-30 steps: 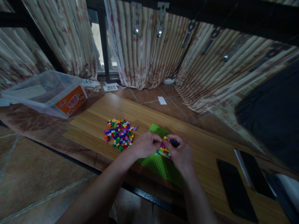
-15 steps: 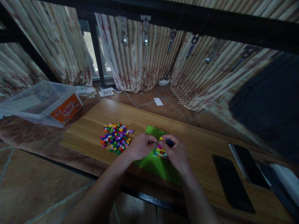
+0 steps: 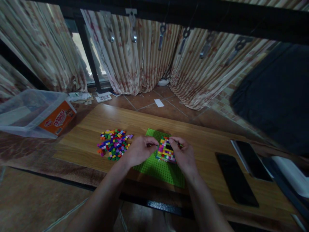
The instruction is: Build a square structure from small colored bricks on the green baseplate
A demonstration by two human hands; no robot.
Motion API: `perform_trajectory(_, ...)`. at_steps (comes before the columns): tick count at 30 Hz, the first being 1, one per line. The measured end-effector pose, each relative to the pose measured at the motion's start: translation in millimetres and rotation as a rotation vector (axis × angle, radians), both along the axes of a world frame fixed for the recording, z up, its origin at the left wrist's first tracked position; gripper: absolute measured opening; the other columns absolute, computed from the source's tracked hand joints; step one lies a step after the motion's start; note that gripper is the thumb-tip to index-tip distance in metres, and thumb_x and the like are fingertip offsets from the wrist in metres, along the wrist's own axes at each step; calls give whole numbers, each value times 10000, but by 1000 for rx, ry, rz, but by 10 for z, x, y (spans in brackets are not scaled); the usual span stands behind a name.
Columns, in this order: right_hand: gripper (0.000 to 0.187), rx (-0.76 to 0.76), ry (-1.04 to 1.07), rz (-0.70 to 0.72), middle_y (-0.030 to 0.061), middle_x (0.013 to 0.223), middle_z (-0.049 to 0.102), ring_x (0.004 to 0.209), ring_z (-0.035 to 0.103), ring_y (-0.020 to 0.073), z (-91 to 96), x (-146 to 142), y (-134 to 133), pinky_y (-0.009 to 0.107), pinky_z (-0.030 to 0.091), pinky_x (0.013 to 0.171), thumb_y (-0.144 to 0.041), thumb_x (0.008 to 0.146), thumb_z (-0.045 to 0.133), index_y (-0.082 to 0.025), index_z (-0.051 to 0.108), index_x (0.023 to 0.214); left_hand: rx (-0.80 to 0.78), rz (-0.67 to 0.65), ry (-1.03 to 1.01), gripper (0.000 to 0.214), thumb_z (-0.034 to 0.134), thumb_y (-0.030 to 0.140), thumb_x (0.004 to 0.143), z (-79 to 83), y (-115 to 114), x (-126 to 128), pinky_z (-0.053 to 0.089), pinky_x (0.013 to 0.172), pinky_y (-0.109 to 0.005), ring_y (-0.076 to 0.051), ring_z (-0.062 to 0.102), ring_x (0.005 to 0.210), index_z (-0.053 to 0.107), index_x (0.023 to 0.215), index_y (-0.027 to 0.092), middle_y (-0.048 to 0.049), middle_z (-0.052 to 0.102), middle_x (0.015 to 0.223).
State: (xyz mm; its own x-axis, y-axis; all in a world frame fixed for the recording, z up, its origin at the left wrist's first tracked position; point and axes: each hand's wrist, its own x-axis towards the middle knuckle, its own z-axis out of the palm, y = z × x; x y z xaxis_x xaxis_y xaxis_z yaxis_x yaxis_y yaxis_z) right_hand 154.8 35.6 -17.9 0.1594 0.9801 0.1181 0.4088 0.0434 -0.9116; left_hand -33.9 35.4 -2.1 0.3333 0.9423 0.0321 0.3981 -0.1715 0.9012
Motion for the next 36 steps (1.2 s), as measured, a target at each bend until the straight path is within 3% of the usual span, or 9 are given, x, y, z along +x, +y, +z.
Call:
perform_trajectory(12, 250, 54, -23, 24, 59, 920, 732, 887, 650, 227, -40, 17, 15, 361, 463, 826, -405, 809, 587, -213, 738, 862, -18, 61, -67, 165, 619, 180, 761, -117, -31, 175, 512, 696, -262, -166, 668, 738, 756, 852, 168, -20, 755, 816)
perform_trajectory(29, 263, 27, -43, 43, 65, 911, 721, 861, 638, 231, -23, 6, 2, 378, 471, 810, -419, 791, 606, -211, 736, 886, 62, 91, 110, 174, 575, 128, 777, 75, -83, 228, 507, 679, -230, -146, 665, 744, 708, 875, 180, -12, 739, 807)
perform_trajectory(36, 324, 36, -55, 163, 69, 1105, 675, 1048, 603, 254, -37, 32, -19, 433, 432, 945, -304, 707, 667, -231, 696, 1021, 100, 112, 164, 174, 559, 117, 781, 67, -104, 255, 501, 707, -243, -152, 671, 772, 680, 880, 194, -9, 736, 837)
